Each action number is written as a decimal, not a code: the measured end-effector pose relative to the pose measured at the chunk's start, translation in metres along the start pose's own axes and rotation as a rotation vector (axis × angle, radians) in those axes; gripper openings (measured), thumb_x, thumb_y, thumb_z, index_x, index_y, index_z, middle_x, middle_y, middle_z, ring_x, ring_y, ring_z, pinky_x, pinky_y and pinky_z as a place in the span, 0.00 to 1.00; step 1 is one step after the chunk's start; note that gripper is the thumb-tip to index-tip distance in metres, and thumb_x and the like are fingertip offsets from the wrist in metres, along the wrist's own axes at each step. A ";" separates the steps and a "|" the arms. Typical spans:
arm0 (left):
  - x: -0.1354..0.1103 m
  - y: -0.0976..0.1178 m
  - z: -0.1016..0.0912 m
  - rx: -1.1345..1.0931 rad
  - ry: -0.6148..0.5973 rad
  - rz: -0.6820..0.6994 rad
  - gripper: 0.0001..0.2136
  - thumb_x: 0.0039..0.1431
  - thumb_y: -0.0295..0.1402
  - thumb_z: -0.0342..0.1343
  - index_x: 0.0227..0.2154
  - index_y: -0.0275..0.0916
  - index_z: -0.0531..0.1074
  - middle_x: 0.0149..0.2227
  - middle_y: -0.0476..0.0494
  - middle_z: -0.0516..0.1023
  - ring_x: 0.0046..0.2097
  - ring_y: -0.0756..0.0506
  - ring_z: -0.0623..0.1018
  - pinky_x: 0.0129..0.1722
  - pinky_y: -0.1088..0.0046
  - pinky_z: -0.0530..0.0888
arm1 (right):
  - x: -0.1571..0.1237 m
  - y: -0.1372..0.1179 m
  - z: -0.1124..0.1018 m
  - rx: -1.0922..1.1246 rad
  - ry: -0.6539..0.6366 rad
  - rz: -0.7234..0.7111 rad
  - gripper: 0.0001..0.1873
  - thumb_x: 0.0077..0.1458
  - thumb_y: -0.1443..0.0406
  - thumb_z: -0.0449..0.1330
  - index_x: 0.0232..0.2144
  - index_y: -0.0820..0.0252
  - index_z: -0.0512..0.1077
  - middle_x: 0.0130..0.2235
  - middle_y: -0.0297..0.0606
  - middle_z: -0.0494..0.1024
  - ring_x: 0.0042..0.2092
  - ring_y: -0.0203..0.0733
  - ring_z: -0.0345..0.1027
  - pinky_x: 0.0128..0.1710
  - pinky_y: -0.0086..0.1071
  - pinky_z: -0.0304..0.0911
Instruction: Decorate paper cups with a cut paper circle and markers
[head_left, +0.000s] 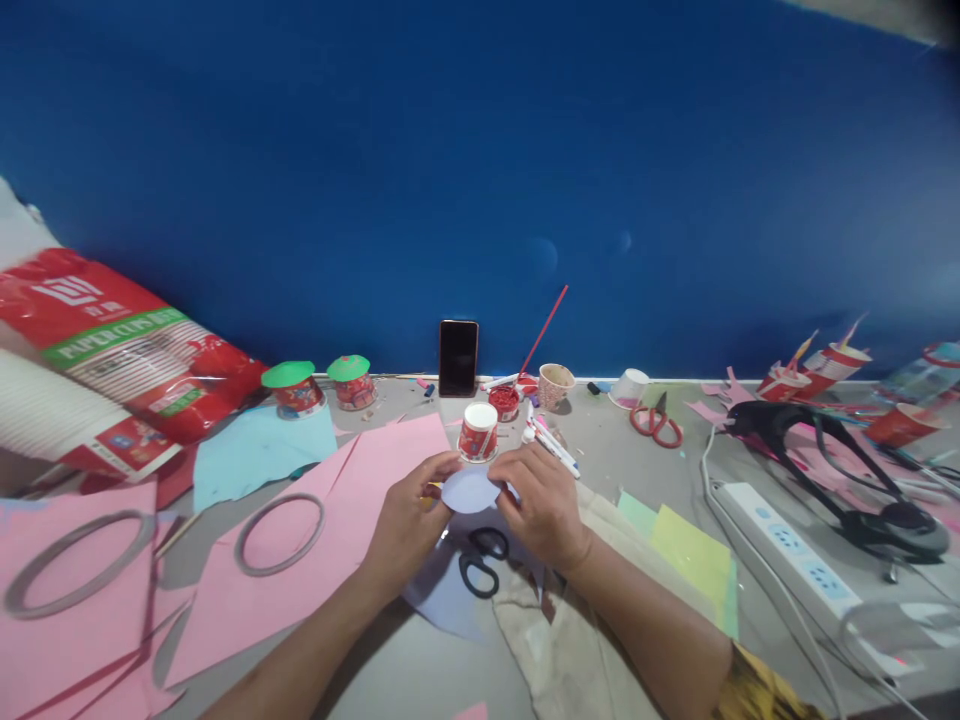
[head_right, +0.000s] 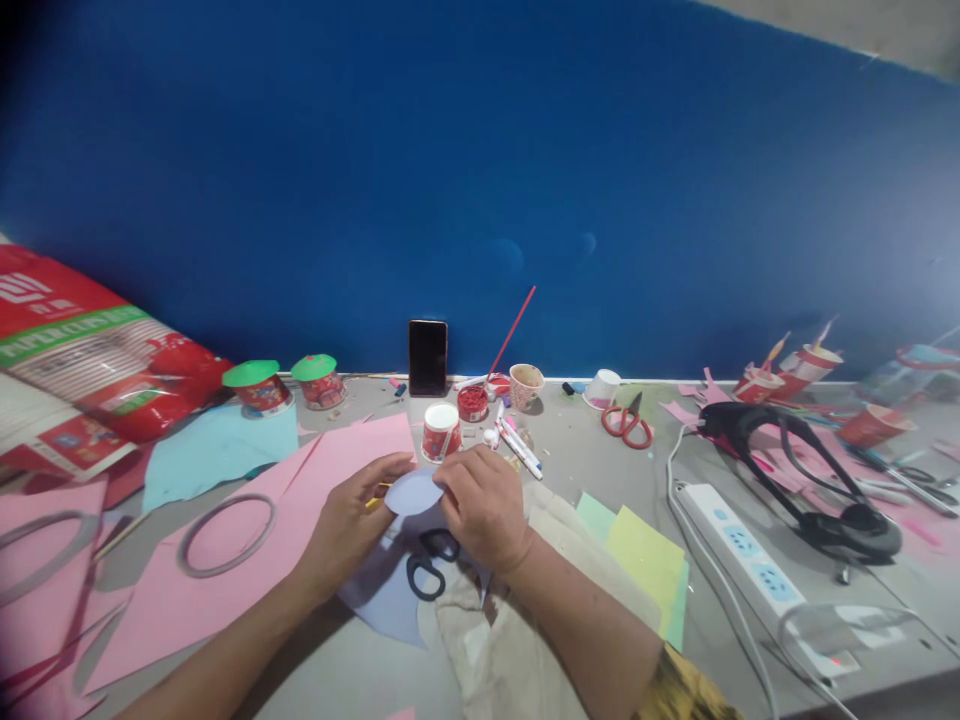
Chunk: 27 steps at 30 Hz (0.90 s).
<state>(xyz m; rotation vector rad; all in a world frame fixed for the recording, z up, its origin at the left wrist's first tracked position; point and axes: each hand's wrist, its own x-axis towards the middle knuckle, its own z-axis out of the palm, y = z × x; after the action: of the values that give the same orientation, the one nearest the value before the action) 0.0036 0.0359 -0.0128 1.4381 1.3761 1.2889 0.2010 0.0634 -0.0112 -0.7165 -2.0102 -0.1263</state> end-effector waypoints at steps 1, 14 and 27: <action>0.000 -0.001 0.000 -0.012 -0.004 -0.009 0.17 0.51 0.33 0.63 0.45 0.42 0.83 0.43 0.42 0.88 0.43 0.40 0.84 0.44 0.66 0.77 | 0.000 0.000 0.000 0.009 0.004 -0.010 0.13 0.60 0.78 0.58 0.37 0.55 0.75 0.37 0.38 0.84 0.40 0.45 0.73 0.41 0.37 0.67; 0.001 0.018 0.000 -0.790 -0.128 -0.430 0.29 0.41 0.34 0.79 0.48 0.37 0.79 0.40 0.40 0.86 0.36 0.44 0.83 0.38 0.69 0.80 | -0.005 0.003 0.007 0.109 0.067 0.080 0.14 0.60 0.77 0.57 0.38 0.54 0.75 0.45 0.41 0.83 0.46 0.46 0.74 0.47 0.40 0.70; 0.002 0.011 0.000 -0.623 0.020 -0.322 0.38 0.40 0.36 0.79 0.56 0.37 0.74 0.37 0.41 0.87 0.34 0.43 0.84 0.37 0.68 0.77 | 0.006 -0.005 0.010 1.134 -0.327 1.084 0.22 0.42 0.52 0.76 0.36 0.60 0.82 0.28 0.34 0.78 0.29 0.36 0.68 0.29 0.29 0.61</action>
<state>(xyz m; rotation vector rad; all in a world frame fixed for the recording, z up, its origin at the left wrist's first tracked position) 0.0061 0.0360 -0.0017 0.7505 1.0294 1.3533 0.1886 0.0657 -0.0111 -0.9357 -1.3418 1.6782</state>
